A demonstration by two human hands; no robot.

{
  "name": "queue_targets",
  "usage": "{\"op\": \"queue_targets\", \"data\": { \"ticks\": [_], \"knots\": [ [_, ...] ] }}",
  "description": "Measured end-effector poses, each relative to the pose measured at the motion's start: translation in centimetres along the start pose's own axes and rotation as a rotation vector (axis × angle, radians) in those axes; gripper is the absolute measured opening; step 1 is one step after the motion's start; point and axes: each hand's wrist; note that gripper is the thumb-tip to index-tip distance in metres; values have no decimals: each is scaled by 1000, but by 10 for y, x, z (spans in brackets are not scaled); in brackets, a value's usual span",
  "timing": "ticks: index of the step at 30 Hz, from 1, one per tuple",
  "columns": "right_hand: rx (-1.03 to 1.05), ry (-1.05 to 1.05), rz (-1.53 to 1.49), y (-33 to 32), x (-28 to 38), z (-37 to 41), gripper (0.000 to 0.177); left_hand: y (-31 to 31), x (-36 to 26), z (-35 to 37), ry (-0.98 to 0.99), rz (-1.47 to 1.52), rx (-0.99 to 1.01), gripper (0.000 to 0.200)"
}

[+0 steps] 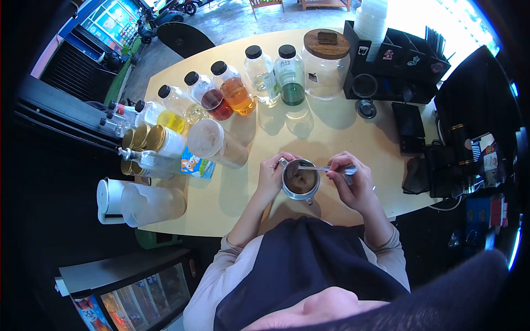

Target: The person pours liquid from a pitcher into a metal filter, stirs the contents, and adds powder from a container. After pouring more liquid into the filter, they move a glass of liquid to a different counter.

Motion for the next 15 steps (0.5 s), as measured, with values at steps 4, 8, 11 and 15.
{"op": "queue_targets", "data": {
  "ticks": [4,8,11,15],
  "knots": [
    [81,39,-121,2,-1,-5,9,1,-6,1,-22,-23,8,20],
    [236,61,-224,-7,-2,-9,2,2,-8,0,-11,-38,-2,21],
    [262,104,-286,-10,-1,-10,3,2,-8,0,-16,-46,-14,18],
    [207,101,-346,-4,-2,-16,3,2,-6,0,-14,-62,-14,18]
  ]
}}
Point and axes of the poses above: each hand's wrist, its own z-axis away from the middle knuckle, its own y-axis out of the palm, x = y × z, and after that the axes turned 10 degrees about x, right-handed
